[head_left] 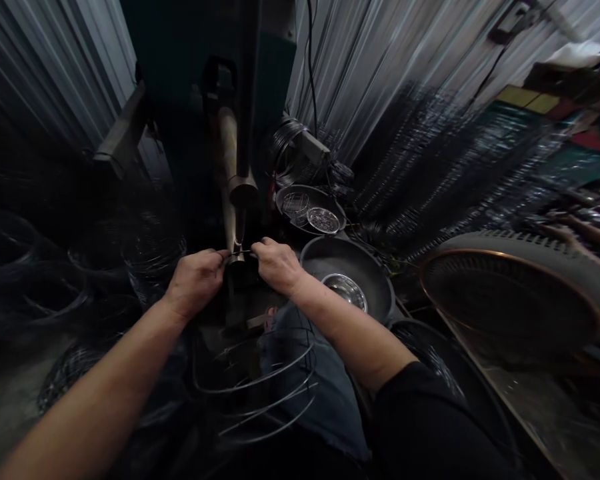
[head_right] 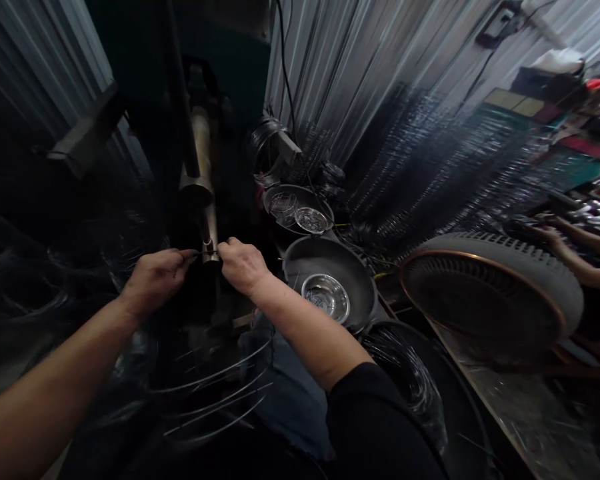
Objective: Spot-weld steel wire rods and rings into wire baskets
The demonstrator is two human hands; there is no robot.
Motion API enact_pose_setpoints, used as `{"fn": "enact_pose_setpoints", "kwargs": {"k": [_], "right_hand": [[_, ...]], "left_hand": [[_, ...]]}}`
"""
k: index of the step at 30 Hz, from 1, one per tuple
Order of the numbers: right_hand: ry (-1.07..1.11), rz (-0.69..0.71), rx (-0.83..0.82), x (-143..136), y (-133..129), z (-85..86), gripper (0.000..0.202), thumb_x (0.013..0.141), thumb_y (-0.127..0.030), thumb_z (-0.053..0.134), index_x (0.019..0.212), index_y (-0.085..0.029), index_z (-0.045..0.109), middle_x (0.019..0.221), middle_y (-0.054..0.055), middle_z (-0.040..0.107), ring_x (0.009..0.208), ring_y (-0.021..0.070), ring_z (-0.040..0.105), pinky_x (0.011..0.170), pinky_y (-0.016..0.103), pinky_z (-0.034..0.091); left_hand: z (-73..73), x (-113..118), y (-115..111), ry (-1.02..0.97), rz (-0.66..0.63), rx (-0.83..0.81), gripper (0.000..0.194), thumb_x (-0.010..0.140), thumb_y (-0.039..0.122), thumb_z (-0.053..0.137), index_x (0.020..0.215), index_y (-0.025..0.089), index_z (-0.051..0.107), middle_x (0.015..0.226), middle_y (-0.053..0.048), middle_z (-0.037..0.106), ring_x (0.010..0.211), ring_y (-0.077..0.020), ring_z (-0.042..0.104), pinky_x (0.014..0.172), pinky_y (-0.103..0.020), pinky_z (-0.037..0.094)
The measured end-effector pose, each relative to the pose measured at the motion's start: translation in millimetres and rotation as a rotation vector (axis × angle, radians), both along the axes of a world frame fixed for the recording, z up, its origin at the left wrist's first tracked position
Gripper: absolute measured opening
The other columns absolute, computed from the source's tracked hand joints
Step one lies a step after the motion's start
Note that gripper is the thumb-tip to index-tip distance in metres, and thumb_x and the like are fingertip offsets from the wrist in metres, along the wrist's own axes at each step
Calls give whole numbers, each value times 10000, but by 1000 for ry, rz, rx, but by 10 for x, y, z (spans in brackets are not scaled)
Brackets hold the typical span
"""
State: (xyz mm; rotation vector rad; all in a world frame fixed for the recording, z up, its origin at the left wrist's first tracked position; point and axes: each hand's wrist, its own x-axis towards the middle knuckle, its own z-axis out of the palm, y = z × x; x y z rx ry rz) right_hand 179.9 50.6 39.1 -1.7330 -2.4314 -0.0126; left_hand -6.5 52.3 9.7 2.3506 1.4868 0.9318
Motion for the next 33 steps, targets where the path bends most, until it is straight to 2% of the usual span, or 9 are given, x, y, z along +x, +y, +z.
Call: {"fn": "enact_pose_setpoints", "kwargs": {"k": [3,8,13,19,33], "right_hand": [[-2,-19,6,-21,41,20,277,923,-187,393,1009,-206,655,990,69,620,742,181,600,614,273,386],[49,-28,13,-11,111,61,256,886,-165,421,949,-205,667,959,60,627,743,176,594,612,270,382],[86,-43,-35,6,154,95,259,845,-129,439,929,-199,673,951,57,631,768,169,589,631,260,384],[100,-24,-28,8,196,70,247,843,-156,450,923,-189,681,930,57,639,781,178,596,631,264,384],[74,-37,-20,-11,195,37,303,836,-102,426,973,-188,682,963,66,642,820,180,603,688,259,409]], "left_hand": [[64,-9,60,15,0,-26,376,841,355,425,988,173,719,913,-90,718,818,-208,666,775,-292,502],[120,-1,154,5,-16,-62,327,814,311,447,908,182,732,938,-85,726,843,-211,670,798,-289,503],[142,18,207,26,-3,-113,344,808,307,464,979,176,733,972,-86,728,884,-219,671,821,-292,497],[151,3,214,20,-5,-117,352,801,288,480,1015,164,730,976,-93,728,898,-231,673,833,-303,497],[114,2,236,39,-23,-84,343,806,289,453,969,177,733,1002,-84,725,906,-213,670,849,-289,500]]}}
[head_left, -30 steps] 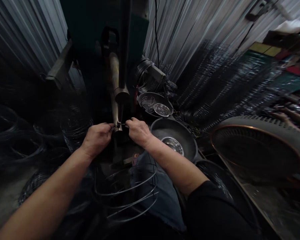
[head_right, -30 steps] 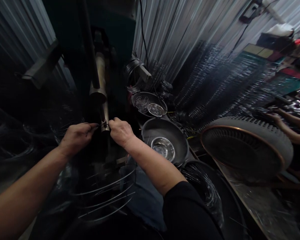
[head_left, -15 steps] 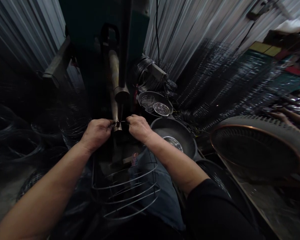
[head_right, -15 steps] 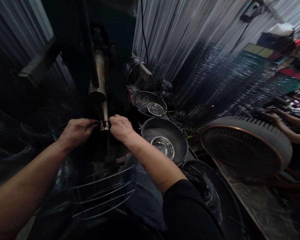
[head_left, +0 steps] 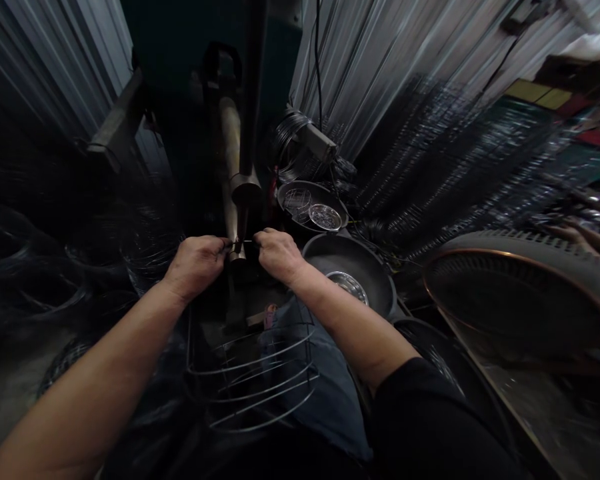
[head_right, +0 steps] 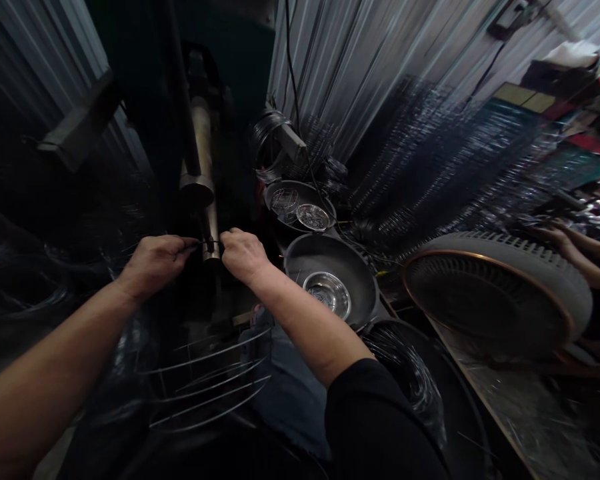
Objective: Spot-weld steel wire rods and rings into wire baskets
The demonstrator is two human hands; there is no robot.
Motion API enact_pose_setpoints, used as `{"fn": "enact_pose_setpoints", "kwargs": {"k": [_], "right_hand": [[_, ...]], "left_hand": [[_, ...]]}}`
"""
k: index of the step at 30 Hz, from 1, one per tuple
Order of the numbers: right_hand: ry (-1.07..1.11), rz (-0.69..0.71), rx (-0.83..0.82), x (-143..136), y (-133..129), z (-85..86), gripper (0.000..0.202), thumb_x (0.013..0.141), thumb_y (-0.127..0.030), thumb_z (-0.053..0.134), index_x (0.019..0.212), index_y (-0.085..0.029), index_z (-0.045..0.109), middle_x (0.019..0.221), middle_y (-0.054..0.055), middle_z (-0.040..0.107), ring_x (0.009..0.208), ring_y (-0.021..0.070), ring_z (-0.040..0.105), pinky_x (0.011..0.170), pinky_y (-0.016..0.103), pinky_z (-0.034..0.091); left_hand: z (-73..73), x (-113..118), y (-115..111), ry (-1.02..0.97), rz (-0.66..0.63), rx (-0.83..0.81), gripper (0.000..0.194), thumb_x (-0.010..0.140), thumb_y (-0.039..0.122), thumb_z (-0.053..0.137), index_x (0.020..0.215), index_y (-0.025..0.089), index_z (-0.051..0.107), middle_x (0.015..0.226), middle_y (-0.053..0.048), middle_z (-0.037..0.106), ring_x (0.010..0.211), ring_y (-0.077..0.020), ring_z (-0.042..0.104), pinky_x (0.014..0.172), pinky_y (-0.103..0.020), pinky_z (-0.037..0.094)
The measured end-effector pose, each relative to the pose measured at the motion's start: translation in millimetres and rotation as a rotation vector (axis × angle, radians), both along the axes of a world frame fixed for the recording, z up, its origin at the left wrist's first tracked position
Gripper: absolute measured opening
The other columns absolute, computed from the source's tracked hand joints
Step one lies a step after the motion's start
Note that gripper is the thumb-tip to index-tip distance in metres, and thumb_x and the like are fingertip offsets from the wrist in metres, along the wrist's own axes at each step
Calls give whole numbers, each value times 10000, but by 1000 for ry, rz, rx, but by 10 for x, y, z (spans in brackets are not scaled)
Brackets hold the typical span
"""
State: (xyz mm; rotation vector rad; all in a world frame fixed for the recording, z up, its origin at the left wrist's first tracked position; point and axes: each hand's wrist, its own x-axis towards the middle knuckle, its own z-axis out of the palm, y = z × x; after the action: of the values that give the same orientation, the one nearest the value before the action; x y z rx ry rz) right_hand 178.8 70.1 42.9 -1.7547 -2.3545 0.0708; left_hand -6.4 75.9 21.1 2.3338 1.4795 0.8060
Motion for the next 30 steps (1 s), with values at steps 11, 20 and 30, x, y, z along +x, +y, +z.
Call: {"fn": "enact_pose_setpoints", "kwargs": {"k": [11,20,30], "right_hand": [[8,8,31,8,13,-21,273,821,-107,442,932,-183,679,953,59,646,801,180,607,659,256,404],[39,26,13,25,17,-43,258,869,-165,450,935,-189,698,957,65,660,892,190,604,770,255,430],[149,9,7,35,62,-59,286,833,-135,502,1020,-159,717,1021,84,710,978,197,625,863,241,432]], "left_hand": [[13,-6,15,85,-4,16,375,802,273,439,1008,145,724,995,-111,721,912,-232,667,846,-308,489],[40,52,-18,-54,28,-41,312,788,290,474,855,169,754,873,-96,728,852,-234,664,806,-323,492],[-13,-78,-354,-1046,354,-498,411,544,320,754,899,115,744,651,-54,676,487,-109,536,450,-213,413]]}}
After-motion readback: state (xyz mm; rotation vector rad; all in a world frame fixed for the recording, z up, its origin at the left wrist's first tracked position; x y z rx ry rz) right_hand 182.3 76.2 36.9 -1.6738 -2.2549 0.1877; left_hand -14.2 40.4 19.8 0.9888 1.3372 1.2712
